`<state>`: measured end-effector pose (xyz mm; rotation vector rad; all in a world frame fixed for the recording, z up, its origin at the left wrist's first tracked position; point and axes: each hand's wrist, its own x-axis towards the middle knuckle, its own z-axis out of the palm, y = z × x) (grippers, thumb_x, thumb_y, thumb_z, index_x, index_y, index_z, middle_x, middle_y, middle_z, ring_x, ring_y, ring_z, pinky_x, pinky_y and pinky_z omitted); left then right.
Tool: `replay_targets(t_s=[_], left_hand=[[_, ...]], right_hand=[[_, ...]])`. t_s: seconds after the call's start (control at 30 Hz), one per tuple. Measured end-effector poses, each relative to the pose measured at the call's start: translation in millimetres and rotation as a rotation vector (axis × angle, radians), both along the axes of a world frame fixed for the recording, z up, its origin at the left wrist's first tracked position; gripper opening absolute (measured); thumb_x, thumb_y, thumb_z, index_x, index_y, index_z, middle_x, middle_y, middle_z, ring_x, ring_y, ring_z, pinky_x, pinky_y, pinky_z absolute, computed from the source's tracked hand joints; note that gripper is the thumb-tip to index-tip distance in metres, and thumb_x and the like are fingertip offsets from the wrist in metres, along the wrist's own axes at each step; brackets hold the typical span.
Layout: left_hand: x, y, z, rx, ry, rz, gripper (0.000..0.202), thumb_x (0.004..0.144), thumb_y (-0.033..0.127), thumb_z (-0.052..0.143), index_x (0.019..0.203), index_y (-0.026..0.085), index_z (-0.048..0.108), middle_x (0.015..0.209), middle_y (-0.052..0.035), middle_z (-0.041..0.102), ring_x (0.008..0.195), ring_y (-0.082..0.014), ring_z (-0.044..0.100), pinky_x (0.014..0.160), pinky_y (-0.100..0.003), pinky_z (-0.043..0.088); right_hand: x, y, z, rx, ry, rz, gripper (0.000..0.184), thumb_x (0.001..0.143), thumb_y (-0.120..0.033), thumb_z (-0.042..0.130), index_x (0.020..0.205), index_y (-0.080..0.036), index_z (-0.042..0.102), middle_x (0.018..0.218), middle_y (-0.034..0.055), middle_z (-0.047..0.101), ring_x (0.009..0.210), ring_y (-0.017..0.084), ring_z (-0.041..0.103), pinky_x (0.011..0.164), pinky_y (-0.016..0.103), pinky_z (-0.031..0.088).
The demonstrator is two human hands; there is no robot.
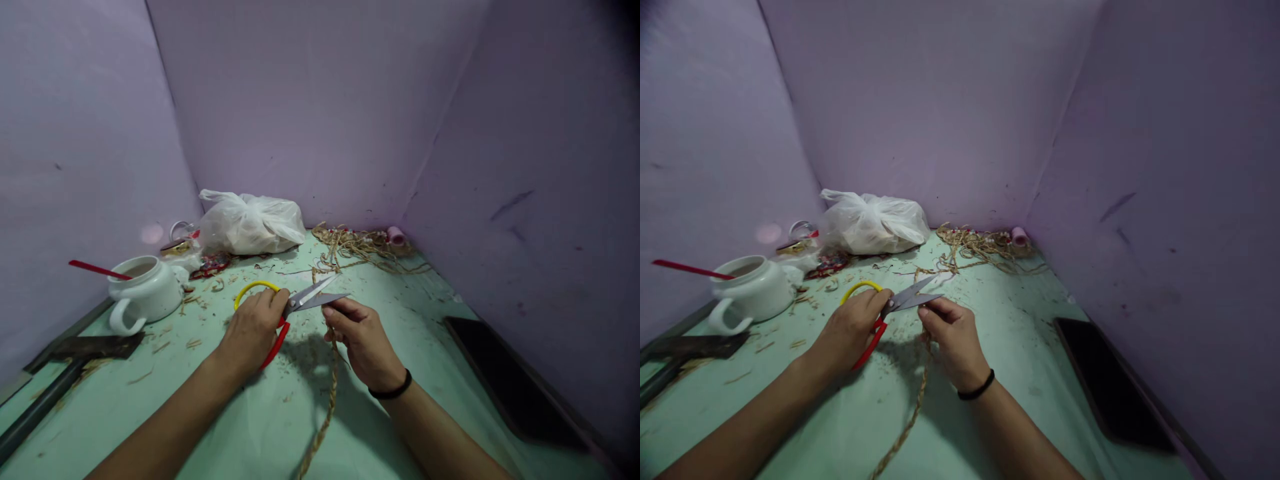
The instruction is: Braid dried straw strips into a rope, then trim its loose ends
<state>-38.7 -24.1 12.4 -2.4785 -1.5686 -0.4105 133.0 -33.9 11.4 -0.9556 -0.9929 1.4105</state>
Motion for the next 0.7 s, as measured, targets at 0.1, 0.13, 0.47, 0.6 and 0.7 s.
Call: replay_targets(t_s=[0.1, 0.13, 0.47, 0.6, 0.7], left_hand=[[-2, 0, 0.4, -0.046, -0.064, -0.022, 0.024, 0.077, 0.009, 0.034, 0.094, 0.018, 0.049, 0.079, -0.0049, 0.052, 0.070, -0.0176, 0.047, 0.062, -0.028, 0.036], [-2, 1, 0.6, -0.071, -0.106, -0.034, 0.022, 0.077, 0.009, 0.034, 0.091, 0.018, 0.049, 0.077, -0.0042, 0.052, 0.069, -0.0170, 0.047, 0.061, -0.027, 0.036], [12, -11, 7.3, -0.573, -1.089, -0.047, 0.024, 0.069, 0.029, 0.057, 0.089, 0.019, 0.048, 0.062, 0.0037, 0.053, 0.053, -0.0100, 0.048, 0.052, -0.021, 0.039], [29, -19, 4.0, -0.727, -1.410, -0.054, 0.027, 0.060, 0.020, 0.063, 0.083, 0.017, 0.048, 0.066, 0.0025, 0.055, 0.057, -0.0094, 0.051, 0.052, -0.019, 0.040], [35, -22, -2.5, -0.743, -1.514, -0.020, 0.026, 0.058, 0.013, 0.061, 0.080, 0.017, 0.048, 0.061, 0.0044, 0.052, 0.051, -0.0069, 0.048, 0.047, -0.017, 0.038]], right_hand=[[0, 1, -0.7, -0.007, 0.017, -0.007, 0.023, 0.055, -0.028, 0.072, 0.073, -0.016, 0.068, 0.054, -0.0048, 0.046, 0.048, 0.006, 0.037, 0.047, 0.022, 0.041], [0, 1, -0.6, -0.012, 0.023, -0.012, 0.024, 0.054, -0.028, 0.073, 0.074, -0.016, 0.068, 0.055, -0.0047, 0.047, 0.048, 0.006, 0.038, 0.047, 0.022, 0.041], [-6, 0, -8.4, -0.119, 0.036, 0.062, 0.025, 0.048, -0.025, 0.077, 0.066, -0.014, 0.064, 0.056, -0.0028, 0.057, 0.051, 0.006, 0.048, 0.051, 0.020, 0.039], [-12, -1, -16.0, -0.157, 0.122, 0.120, 0.025, 0.049, -0.024, 0.078, 0.066, -0.014, 0.063, 0.058, -0.0020, 0.059, 0.051, 0.006, 0.050, 0.054, 0.021, 0.039], [-13, -1, -18.9, -0.173, 0.173, 0.156, 0.026, 0.050, -0.024, 0.078, 0.067, -0.014, 0.062, 0.062, -0.0001, 0.060, 0.055, 0.009, 0.054, 0.057, 0.023, 0.041]])
